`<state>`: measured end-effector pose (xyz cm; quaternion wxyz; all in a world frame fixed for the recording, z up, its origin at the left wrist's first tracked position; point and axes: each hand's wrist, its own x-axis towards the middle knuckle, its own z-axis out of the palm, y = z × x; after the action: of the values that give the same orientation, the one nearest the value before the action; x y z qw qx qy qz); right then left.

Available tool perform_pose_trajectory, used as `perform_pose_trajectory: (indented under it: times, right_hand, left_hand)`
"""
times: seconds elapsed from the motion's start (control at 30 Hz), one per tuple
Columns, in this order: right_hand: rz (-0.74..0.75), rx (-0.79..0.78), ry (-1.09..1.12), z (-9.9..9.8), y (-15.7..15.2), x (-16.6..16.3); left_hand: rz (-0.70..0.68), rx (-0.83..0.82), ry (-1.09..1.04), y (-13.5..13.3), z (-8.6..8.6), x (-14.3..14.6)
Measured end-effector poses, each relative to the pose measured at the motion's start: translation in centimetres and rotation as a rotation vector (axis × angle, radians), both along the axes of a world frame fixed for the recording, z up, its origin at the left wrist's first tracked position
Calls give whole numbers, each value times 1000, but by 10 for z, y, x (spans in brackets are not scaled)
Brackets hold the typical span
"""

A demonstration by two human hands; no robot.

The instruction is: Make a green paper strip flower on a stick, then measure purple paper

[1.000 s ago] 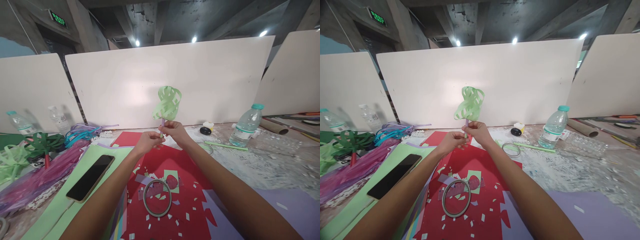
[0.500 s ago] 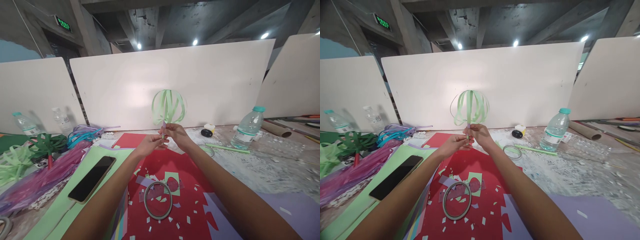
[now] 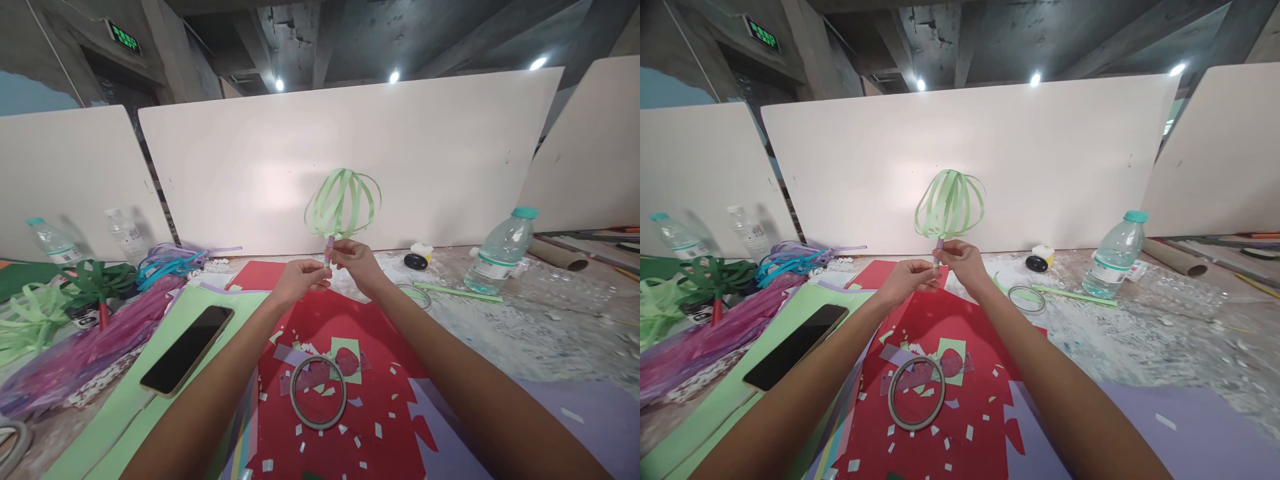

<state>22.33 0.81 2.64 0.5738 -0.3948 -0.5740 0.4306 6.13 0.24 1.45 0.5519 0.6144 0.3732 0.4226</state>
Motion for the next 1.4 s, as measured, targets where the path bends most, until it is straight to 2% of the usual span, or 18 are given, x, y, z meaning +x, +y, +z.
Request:
perform_pose_trajectory:
  times: [0.27,0.47,0.63,0.9,1.07,1.2,1.3,1.4]
  right_hand:
    - [36,-15,-17,0,0,5]
    - [133,-30,0,-2,0,7]
    - [207,-15,34,-3,2,6]
    - [241,4,50,-6,4,5]
    - [255,7,64,-5,4,5]
    - [229,11,62,-3,4,6]
    - [173,2,72,-2,4,5]
    - [110,-7,79,0,3,5]
  left_hand:
    - [-117,-85,-48,0,1,-2]
    - [-249,-223,-194,-2,2,-5]
    - [-334,-345,-355,-2,-4,-3]
    - [-374,-428,-485,-3,-10,2]
    - [-357,-378,-434,-4,-9,1]
    - [-311,-275,-320,-4,-7,3]
    - [-225,-141,-230,-4,-8,9]
    - [-81,23,-128,-4,-9,14]
